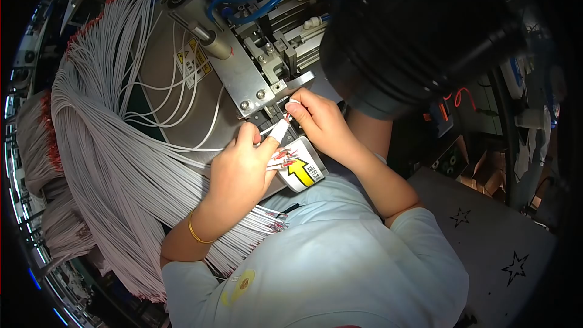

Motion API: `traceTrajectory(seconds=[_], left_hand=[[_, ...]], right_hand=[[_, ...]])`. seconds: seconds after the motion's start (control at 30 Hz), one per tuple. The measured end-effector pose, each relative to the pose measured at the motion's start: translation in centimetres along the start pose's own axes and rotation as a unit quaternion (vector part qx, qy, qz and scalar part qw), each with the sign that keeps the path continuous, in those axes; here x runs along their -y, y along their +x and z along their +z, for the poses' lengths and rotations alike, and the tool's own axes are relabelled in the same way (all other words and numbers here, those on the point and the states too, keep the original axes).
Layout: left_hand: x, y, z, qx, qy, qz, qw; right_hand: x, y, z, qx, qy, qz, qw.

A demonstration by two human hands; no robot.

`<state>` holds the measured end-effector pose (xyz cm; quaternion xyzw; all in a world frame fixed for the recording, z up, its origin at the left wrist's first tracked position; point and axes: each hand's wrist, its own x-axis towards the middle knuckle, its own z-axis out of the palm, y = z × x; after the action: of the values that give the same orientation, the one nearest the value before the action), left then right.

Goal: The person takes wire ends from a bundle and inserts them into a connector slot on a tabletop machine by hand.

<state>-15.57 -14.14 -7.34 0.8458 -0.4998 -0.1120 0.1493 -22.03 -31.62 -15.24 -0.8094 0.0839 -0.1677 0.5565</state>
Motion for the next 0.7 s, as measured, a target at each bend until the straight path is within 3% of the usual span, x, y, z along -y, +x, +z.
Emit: traceTrajectory(seconds=[0.1, 0.23, 0.37, 0.47, 0.5, 0.6, 0.63, 0.7], left_hand=[[0.0, 0.0, 0.0, -0.003, 0.001, 0.004, 1.0], [-0.1, 0.1, 0.1, -0.01, 0.014, -0.001, 1.0], [0.1, 0.9, -0.4, 0.003, 0.018, 0.012, 1.0], [0.7, 1.3, -0.6, -0.007, -0.078, 0.014, 0.997], [1.1, 1.3, -0.7, -0.007, -0.077, 0.014, 0.997], [2.5, 1.1, -0.4, -0.027, -0.374, -0.087, 0.923], [2.5, 1.2, -0.5, -0.028, -0.374, -0.087, 0.923], [2.4, 1.3, -0.8, -0.013, -0.405, -0.111, 0.907]], right_hand=[[-0.2, 0.0, 0.1, -0.007, 0.015, 0.002, 1.0], [-0.4, 0.1, 0.0, -0.022, -0.099, -0.081, 0.992], [0.2, 0.1, -0.7, 0.038, -0.025, -0.042, 0.998], [-0.2, 0.4, -0.5, 0.06, 0.119, 0.092, 0.987], [-0.1, 0.4, -0.6, 0.059, 0.119, 0.091, 0.987], [0.1, -0.1, -0.7, -0.033, -0.017, 0.044, 0.998], [0.5, 0.0, -0.7, -0.033, -0.017, 0.043, 0.998], [2.1, 0.4, -1.0, -0.048, -0.038, -0.108, 0.992]])
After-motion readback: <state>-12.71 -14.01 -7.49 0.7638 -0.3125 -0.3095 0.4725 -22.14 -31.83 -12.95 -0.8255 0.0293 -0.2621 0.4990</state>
